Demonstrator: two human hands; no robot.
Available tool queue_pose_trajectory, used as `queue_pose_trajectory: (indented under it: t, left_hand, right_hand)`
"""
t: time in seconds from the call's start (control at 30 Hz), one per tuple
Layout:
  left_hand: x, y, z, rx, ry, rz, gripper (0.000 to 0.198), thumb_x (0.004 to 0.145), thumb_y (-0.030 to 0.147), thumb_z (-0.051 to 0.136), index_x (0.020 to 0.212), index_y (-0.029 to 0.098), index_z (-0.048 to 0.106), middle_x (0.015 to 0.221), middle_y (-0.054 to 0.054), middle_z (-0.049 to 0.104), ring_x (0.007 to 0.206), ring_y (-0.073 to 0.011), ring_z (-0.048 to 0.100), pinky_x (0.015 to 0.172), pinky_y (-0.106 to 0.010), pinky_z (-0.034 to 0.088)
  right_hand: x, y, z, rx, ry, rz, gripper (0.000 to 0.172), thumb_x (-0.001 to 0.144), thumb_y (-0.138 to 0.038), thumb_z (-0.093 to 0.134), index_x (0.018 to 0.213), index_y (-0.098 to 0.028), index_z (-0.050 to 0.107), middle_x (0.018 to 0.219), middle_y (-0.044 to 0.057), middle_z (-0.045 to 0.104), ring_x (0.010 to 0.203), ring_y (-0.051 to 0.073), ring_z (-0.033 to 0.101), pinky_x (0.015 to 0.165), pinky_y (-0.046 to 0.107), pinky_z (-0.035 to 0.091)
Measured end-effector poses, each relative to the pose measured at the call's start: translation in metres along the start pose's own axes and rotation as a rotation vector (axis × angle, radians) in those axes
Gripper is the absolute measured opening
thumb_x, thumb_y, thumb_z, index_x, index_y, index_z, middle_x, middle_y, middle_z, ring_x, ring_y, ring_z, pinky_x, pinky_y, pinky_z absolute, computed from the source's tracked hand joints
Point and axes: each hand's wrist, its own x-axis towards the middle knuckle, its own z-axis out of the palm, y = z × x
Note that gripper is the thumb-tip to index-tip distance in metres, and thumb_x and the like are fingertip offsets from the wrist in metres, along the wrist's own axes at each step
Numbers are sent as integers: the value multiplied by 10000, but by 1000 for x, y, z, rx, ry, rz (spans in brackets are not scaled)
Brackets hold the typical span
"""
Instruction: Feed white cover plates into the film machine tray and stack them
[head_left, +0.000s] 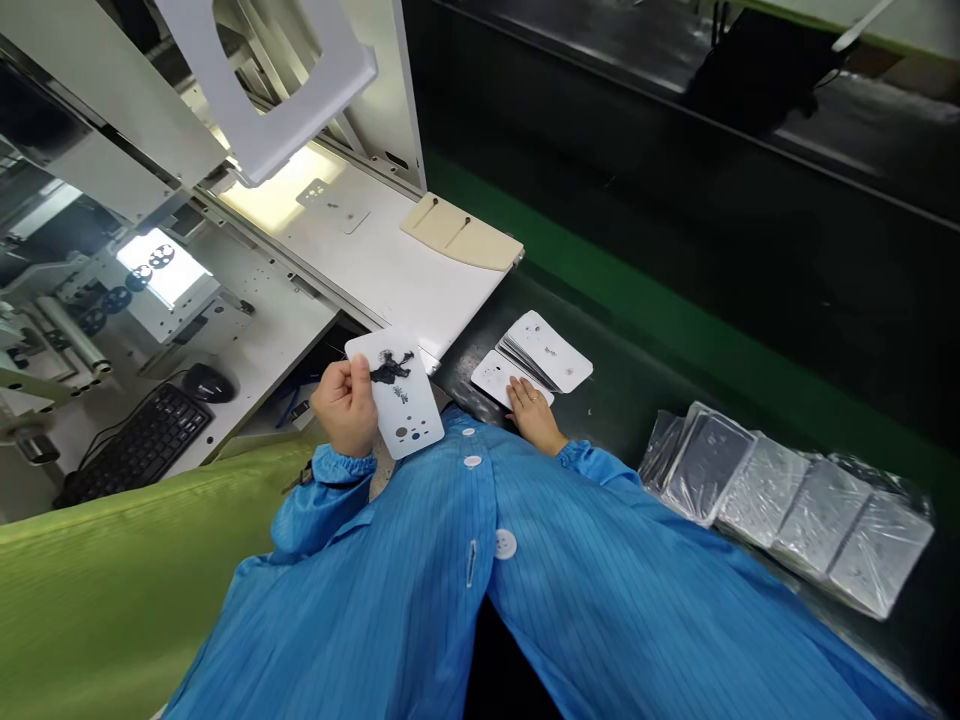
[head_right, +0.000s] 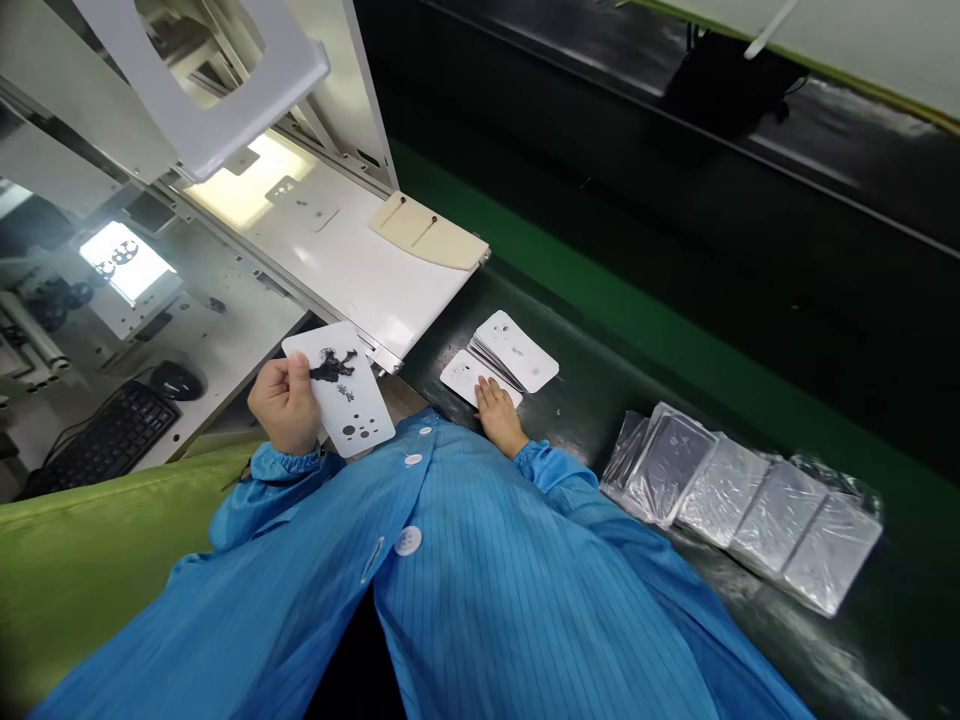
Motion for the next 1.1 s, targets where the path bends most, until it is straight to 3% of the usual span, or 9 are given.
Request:
queue_pose_trajectory:
  t: [0.1, 0.2, 0.37, 0.47, 0.6, 0.73, 0.9, 1.1]
  left_hand:
    - [-1, -6, -1, -6, 3, -24, 303, 832, 362, 536, 613, 152, 533, 471, 60, 430, 454, -58, 373, 476, -195, 301]
    - [0, -11, -3, 0, 1, -47, 328, 829, 376, 536, 589, 153, 532, 474, 54, 437, 461, -61, 387, 480, -195, 315]
    - [4, -21, -7, 9, 24, -94, 308, 823, 384, 542, 621, 153, 562, 462, 58, 439, 448, -62, 376, 471, -195, 315]
    - [7, -27, -9, 11, 34, -99, 317, 829, 372, 536, 600, 153, 551, 461, 58, 429, 450, -62, 366, 476, -196, 314]
    - [10, -36, -11, 19, 14, -114, 323, 830, 380, 531, 598, 155, 550, 463, 54, 439, 457, -65, 375, 480, -198, 316]
    - [12, -49, -15, 20, 9, -162, 342, 827, 404, 528, 592, 157, 547, 463, 53, 436, 459, -68, 380, 476, -200, 322]
    - [16, -65, -16, -1, 1, -266, 348, 821, 433, 530, 611, 157, 554, 478, 48, 466, 459, -71, 404, 471, -202, 337]
    - [27, -68, -9, -9, -27, -259, 330, 822, 409, 539, 610, 156, 559, 482, 42, 492, 456, -72, 421, 460, -198, 347]
  right_hand:
    - [-2, 1, 8, -75, -16, -34, 335, 850, -157, 524, 1151, -34, 603, 1288, 206, 539, 1220, 308, 486, 954, 447, 446]
    - [-3, 4, 0, -109, 111, -98, 293, 887, -173, 463, 1075, -48, 651, 1172, 181, 630, 1130, 280, 568, 904, 405, 486]
    - [8, -4, -52, -87, 485, -87, 277, 918, -241, 443, 948, -118, 689, 898, 98, 731, 821, 178, 685, 734, 271, 526]
    - [48, -28, -90, -43, 594, -81, 250, 913, -278, 470, 953, -165, 689, 894, 58, 734, 809, 150, 680, 737, 239, 511]
    - [140, -71, -109, -80, 483, -94, 327, 925, -183, 380, 1133, -125, 626, 1153, 104, 657, 1007, 201, 621, 853, 305, 474]
    - [205, -103, -89, -117, 208, 6, 418, 900, -119, 347, 1279, -23, 495, 1340, 193, 496, 1212, 301, 470, 963, 423, 394]
    - [211, -116, -62, -59, 122, -12, 571, 912, -448, 393, 1346, -80, 434, 1468, 183, 315, 1364, 373, 216, 1088, 534, 178]
    - [221, -118, -58, 19, 140, 21, 707, 878, -575, 366, 1371, -68, 385, 1486, 204, 258, 1388, 355, 154, 1108, 530, 115]
